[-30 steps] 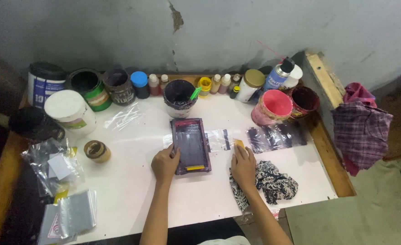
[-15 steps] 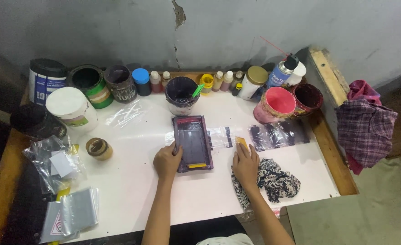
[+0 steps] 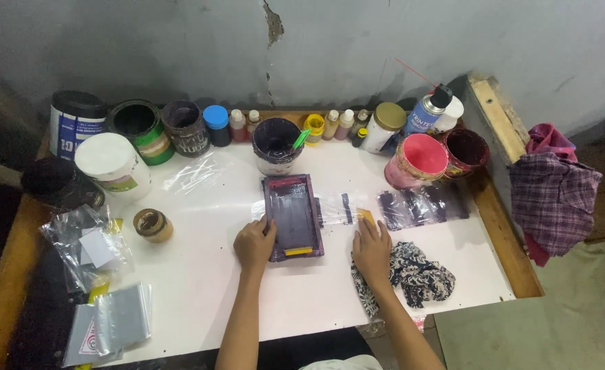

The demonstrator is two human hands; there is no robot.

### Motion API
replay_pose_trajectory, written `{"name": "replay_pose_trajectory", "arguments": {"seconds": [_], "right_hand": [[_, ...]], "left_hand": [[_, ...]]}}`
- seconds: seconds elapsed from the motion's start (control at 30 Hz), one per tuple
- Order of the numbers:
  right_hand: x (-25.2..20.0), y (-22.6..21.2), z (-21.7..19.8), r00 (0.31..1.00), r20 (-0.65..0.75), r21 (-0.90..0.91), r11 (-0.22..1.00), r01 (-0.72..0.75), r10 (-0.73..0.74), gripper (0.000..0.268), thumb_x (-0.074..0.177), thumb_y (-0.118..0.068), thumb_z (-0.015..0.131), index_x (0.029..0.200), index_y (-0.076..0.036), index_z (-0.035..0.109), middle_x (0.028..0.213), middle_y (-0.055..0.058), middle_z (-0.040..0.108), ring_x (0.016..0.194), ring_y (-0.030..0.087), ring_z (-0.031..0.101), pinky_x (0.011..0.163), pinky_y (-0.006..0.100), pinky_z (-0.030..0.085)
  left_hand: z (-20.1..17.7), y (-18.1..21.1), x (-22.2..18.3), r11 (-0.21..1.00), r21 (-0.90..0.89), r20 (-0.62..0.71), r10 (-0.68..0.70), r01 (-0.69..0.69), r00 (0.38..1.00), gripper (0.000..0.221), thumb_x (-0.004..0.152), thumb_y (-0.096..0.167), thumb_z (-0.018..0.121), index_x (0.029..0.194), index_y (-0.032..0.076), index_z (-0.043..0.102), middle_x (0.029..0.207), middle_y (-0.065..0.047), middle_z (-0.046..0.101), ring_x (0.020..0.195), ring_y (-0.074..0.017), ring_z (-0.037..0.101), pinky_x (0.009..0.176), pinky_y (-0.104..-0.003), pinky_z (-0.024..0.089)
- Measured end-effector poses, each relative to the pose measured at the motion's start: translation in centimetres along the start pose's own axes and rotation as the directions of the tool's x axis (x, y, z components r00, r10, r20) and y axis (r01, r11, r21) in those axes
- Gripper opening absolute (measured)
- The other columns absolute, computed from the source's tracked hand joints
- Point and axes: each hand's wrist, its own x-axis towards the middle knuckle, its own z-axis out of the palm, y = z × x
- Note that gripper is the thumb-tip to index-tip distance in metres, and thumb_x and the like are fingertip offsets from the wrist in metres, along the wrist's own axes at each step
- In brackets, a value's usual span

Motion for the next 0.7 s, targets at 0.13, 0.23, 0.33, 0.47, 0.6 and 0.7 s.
{"name": "replay_pose_trajectory", "arguments": {"seconds": [0.13, 0.23, 0.33, 0.47, 0.6, 0.7], "right_hand": [[0.0, -0.4, -0.5, 1.0, -0.019, 0.004, 1.0, 0.012, -0.012, 0.037, 0.1, -0.025, 0.056, 0.134, -0.017, 0.07, 0.136, 0.001, 0.068, 0.14, 0.028, 0.05, 0.115, 0.045, 0.042], [0.0, -0.6, -1.0, 0.998, -0.055, 0.01, 0.999, 0.037, -0.036, 0.035, 0.1, -0.023, 0.058, 0.131, -0.016, 0.071, 0.132, 0.002, 0.07, 0.136, 0.028, 0.053, 0.113, 0.044, 0.044], [0.0, -1.1, -1.8, 0.989, -0.121, 0.009, 0.996, 0.089, -0.087, 0.034, 0.096, -0.019, 0.061, 0.127, -0.014, 0.074, 0.126, 0.003, 0.073, 0.129, 0.026, 0.059, 0.112, 0.04, 0.046], [0.1, -0.9, -1.6, 0.977, -0.171, -0.002, 0.992, 0.13, -0.128, 0.033, 0.094, -0.017, 0.064, 0.124, -0.01, 0.075, 0.122, 0.007, 0.074, 0.125, 0.026, 0.062, 0.114, 0.037, 0.045], [0.4, -1.8, -3.4, 0.973, -0.166, 0.026, 0.986, 0.167, -0.16, 0.031, 0.094, -0.013, 0.063, 0.121, -0.005, 0.075, 0.117, 0.011, 0.076, 0.117, 0.024, 0.068, 0.116, 0.035, 0.041], [0.5, -2.0, -3.7, 0.979, -0.128, 0.07, 0.983, 0.167, -0.157, 0.032, 0.095, -0.012, 0.061, 0.122, -0.003, 0.074, 0.118, 0.014, 0.075, 0.118, 0.025, 0.068, 0.119, 0.036, 0.038]], "left_hand": [[-0.3, 0.1, 0.0, 1.0, -0.005, -0.002, 0.011, -0.011, 1.0, 0.028, 0.094, 0.035, 0.068, 0.109, 0.014, 0.079, 0.077, -0.005, 0.075, 0.073, -0.0167, 0.072, 0.071, -0.03, 0.058], [-0.9, 0.4, -0.1, 1.0, -0.025, 0.014, 0.01, -0.01, 1.0, 0.029, 0.095, 0.034, 0.067, 0.111, 0.013, 0.078, 0.079, -0.007, 0.076, 0.074, -0.0183, 0.073, 0.071, -0.032, 0.058], [-0.5, 0.1, 0.0, 1.0, -0.026, 0.008, 0.011, -0.011, 1.0, 0.028, 0.096, 0.033, 0.066, 0.111, 0.013, 0.079, 0.078, -0.006, 0.075, 0.073, -0.0181, 0.072, 0.07, -0.031, 0.058], [-0.9, 0.4, -0.1, 1.0, -0.03, 0.007, 0.002, -0.002, 1.0, 0.027, 0.096, 0.033, 0.066, 0.109, 0.013, 0.079, 0.077, -0.007, 0.075, 0.072, -0.0179, 0.072, 0.069, -0.031, 0.058], [-1.2, 0.4, 0.0, 0.999, -0.051, -0.012, -0.007, 0.007, 1.0, 0.028, 0.097, 0.032, 0.065, 0.111, 0.011, 0.078, 0.079, -0.008, 0.076, 0.073, -0.0186, 0.073, 0.069, -0.031, 0.059], [-0.9, 0.1, 0.0, 0.996, -0.087, -0.017, -0.03, 0.028, 0.999, 0.026, 0.097, 0.032, 0.066, 0.111, 0.012, 0.078, 0.077, -0.006, 0.076, 0.073, -0.0177, 0.073, 0.068, -0.03, 0.059]]}}
